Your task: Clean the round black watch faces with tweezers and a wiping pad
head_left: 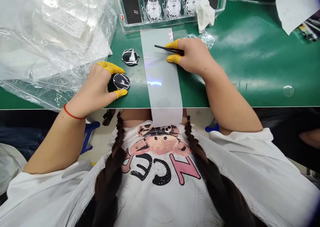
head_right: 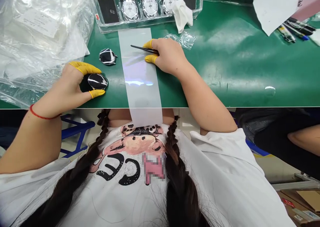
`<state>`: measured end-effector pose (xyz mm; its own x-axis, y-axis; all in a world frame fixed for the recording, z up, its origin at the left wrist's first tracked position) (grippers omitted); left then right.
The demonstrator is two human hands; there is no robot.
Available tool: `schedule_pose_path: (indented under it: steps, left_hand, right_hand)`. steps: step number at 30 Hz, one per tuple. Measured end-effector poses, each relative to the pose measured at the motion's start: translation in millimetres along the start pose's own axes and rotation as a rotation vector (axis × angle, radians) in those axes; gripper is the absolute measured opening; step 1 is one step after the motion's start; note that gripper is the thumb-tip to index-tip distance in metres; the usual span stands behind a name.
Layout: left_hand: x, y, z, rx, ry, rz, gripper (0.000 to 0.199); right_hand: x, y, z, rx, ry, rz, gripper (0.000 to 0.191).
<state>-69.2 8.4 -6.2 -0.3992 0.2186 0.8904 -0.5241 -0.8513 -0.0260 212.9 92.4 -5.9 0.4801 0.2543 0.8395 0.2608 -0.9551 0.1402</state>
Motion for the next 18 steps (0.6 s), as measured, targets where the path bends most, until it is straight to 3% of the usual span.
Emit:
schedule_pose_path:
  steps: [4,7,10,14,16,18]
  left_hand:
    - [0.2,2,-3,0.033,0.023,0.076,0.07]
    - [4.5,9,15,-0.045,0.027,0.229,0.077]
    - [-5.9,19,55,-0.299,-0.017,0.276,0.061]
    - [-52.7,32,101,-0.639,-0.129,0.002,0.047]
    - [-64.8,37,109,-0.725,-0.13,0.034,0.043]
    - [-64.7,39,112,-0.798,-0.048,0.164,0.037]
  right_hand:
    - [-1,2,-5,-0.04,0.069,0.048,0.03]
    - [-2,4,-9,-0.036,0.075,0.059,0.027]
    - [-3,5,-10,-0.032,0.16,0.097,0.027]
    - [-4,2,-9,-0.02,0.21,0.127,0.027]
    - [-5,2,-11,-0.012,0.22,0.124,0.029]
    - [-3,7,-17,0.005,0.24,0.127,0.03]
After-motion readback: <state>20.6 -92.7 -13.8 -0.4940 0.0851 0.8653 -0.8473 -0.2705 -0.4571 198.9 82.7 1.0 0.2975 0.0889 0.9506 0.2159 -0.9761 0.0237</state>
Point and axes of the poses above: each hand's wrist, its own y-axis away from the middle knuckle, its own x-axis out of the back of the hand, z = x × y, the point moved 5 cm from there along -y, towards the middle knuckle, and after that the axes turned 6 degrees about -x, right-handed, at the moved point
